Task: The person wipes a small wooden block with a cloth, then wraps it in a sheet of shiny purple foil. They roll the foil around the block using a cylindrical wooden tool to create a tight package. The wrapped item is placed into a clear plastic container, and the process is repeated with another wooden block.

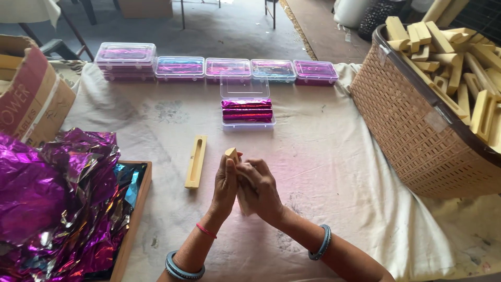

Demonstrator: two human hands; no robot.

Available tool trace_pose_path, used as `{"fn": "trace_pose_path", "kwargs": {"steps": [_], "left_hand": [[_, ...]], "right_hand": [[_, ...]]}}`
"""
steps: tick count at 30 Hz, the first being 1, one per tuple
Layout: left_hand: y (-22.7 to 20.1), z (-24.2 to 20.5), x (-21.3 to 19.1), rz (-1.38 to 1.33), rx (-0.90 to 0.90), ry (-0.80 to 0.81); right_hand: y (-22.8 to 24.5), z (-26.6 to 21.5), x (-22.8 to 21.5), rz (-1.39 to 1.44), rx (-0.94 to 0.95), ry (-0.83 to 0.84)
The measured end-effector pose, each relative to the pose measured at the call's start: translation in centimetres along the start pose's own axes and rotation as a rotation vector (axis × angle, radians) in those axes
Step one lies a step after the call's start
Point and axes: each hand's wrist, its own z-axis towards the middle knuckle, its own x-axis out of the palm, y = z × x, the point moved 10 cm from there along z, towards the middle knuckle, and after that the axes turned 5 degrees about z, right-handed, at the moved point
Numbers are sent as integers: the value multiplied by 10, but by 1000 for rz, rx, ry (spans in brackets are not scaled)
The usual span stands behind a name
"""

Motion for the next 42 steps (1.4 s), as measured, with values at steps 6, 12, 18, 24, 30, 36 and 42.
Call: {"fn": "trace_pose_path", "kwargs": {"steps": [6,12,18,24,30,36,42], "left_hand": [[4,12,-32,100,78,-113],[11,3,7,-71,7,82],[-18,-6,29,73,80,123],[31,12,-33,109,28,-90],[-12,21,-67,-369,-10,-234],[85,6,-22,-404,-58,-38],[26,-20,46,-466,-292,59]], "right_hand": [[-15,-34,36,-46,20,299],[-32,-18,20,34,-3,99],[-15,-7,-19,94,72,-160],[-8,-28,27,117,73,156],[5,-32,36,283,-44,286],[35,-21,20,111,-178,113],[-38,-27,6,56,136,-70]]}}
